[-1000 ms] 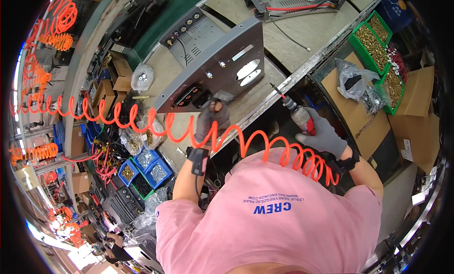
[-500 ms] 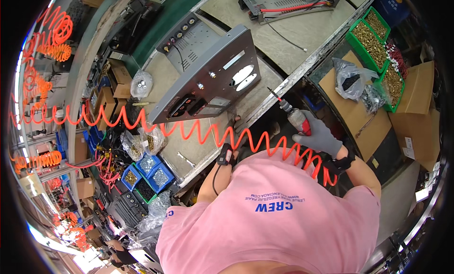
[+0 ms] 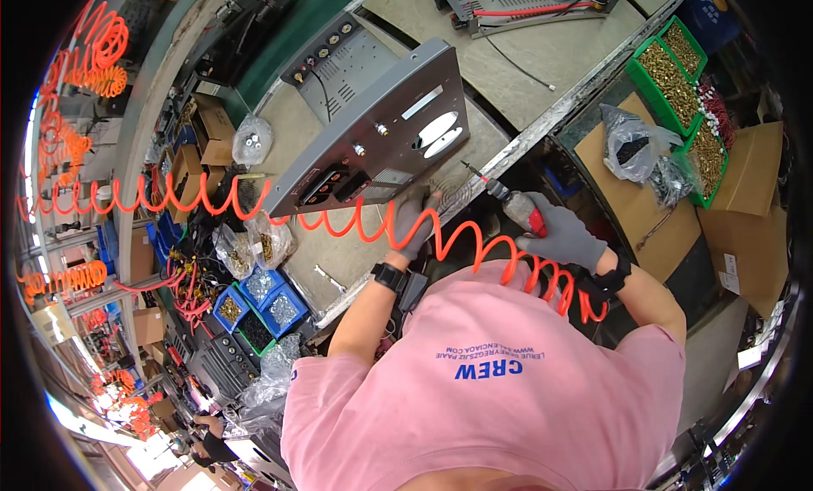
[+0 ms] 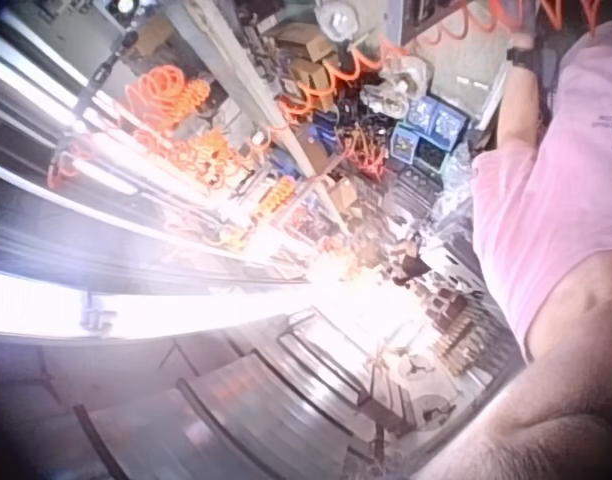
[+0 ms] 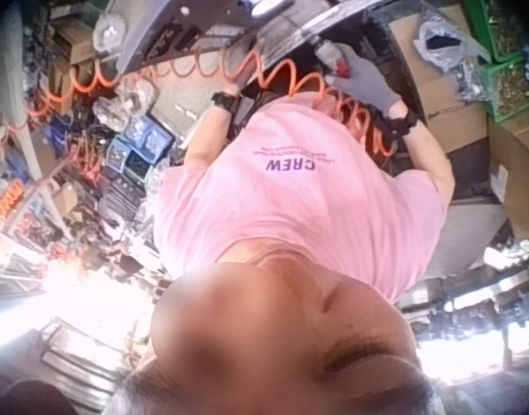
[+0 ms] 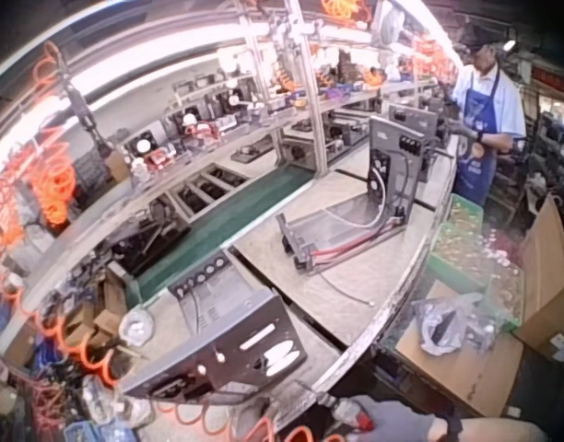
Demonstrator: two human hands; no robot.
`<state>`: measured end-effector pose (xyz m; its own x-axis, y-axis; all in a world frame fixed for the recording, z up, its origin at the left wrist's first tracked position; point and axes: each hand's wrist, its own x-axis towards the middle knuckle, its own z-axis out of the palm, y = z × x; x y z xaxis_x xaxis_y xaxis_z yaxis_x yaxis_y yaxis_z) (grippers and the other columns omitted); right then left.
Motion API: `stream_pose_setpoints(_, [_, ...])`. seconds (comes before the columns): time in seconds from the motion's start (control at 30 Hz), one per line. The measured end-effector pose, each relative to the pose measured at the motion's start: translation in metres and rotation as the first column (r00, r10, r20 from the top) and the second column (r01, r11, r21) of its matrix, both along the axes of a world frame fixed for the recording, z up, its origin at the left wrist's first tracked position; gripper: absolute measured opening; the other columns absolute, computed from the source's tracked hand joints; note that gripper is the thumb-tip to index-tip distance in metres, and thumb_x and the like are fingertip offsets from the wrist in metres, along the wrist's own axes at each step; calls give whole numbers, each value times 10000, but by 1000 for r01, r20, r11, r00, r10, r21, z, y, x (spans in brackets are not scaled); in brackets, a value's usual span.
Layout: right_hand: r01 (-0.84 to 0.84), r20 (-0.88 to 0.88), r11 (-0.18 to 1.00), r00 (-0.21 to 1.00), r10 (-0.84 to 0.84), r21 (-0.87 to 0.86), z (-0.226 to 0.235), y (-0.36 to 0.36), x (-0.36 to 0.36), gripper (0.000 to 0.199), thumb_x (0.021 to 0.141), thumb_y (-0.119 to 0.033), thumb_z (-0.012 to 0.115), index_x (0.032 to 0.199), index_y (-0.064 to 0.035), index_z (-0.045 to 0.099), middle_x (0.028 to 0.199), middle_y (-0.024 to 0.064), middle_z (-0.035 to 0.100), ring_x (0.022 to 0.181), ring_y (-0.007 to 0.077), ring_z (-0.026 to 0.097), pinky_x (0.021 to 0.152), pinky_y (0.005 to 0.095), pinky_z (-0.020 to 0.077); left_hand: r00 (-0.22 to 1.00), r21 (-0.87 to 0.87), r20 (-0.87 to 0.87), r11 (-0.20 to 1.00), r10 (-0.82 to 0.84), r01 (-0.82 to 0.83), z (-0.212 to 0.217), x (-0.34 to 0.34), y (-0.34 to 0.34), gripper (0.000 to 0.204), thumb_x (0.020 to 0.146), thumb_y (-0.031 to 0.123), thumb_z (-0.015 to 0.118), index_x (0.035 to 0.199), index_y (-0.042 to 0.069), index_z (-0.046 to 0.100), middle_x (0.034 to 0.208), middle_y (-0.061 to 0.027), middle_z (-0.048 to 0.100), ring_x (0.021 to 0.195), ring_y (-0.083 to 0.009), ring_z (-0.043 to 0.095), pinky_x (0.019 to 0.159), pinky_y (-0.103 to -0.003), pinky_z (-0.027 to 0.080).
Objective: Assembling electronic chassis components using power tools and manually moving parts between stations.
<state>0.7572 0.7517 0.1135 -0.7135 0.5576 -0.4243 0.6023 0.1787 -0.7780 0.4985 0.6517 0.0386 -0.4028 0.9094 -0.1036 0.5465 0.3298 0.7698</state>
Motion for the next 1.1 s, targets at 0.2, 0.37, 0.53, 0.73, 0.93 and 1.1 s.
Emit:
stream_pose_setpoints(0.2, [-71, 57, 997, 996, 69, 20, -7, 3, -9, 694, 703, -369, 636, 1253, -66, 340, 821, 201, 602, 768, 377, 592, 682, 421, 464, 991, -85, -111, 994, -77, 68, 9, 6, 30, 296, 828, 287, 584, 968, 27, 598, 744, -168, 621, 683, -318, 607, 624, -387, 459])
stream_pose_setpoints(0.37, [-66, 52, 998, 997, 65, 20, -8, 5, -12, 691, 703, -367, 629, 1251, -59, 343, 819, 202, 603, 764, 373, 592, 677, 428, 461, 951, -37, -276, 991, -137, 132, 7, 10, 38, 249, 838, 283, 579, 951, 61, 592, 759, -156, 631, 717, -326, 619, 645, -400, 476])
stream_pose_setpoints(0.53, [-61, 61, 998, 996, 62, -11, -7, 7, -13, 688, 702, -370, 627, 1247, -54, 350, 809, 202, 600, 762, 371, 591, 676, 423, 460, 984, -120, -137, 988, -110, 94, 13, 13, 41, 276, 844, 321, 542, 900, 51, 567, 852, -152, 613, 837, -343, 576, 733, -434, 428])
stream_pose_setpoints(0.73, [-72, 66, 997, 995, 71, 12, -11, 8, -15, 690, 702, -373, 629, 1245, -48, 353, 808, 199, 597, 762, 367, 589, 678, 416, 459, 987, -109, -125, 990, -105, 91, 21, 15, 44, 268, 849, 310, 538, 902, 48, 566, 842, -153, 612, 835, -340, 577, 727, -429, 431])
stream_pose_setpoints(0.93, [-74, 76, 997, 995, 72, 19, -14, 9, -17, 702, 702, -371, 631, 1249, -37, 347, 820, 202, 597, 774, 367, 590, 686, 414, 461, 971, -48, -200, 991, -134, 127, 17, 14, 43, 250, 854, 307, 524, 920, 70, 569, 876, -136, 614, 823, -333, 581, 699, -433, 430])
stream_pose_setpoints(1.1, [-54, 62, 998, 997, 52, 22, -14, 10, -18, 702, 701, -378, 633, 1244, -36, 349, 832, 201, 603, 783, 362, 596, 695, 405, 466, 869, -160, -404, 957, -287, 242, 26, 15, 46, 226, 855, 262, 543, 960, 65, 574, 910, -141, 617, 822, -318, 596, 670, -419, 461])
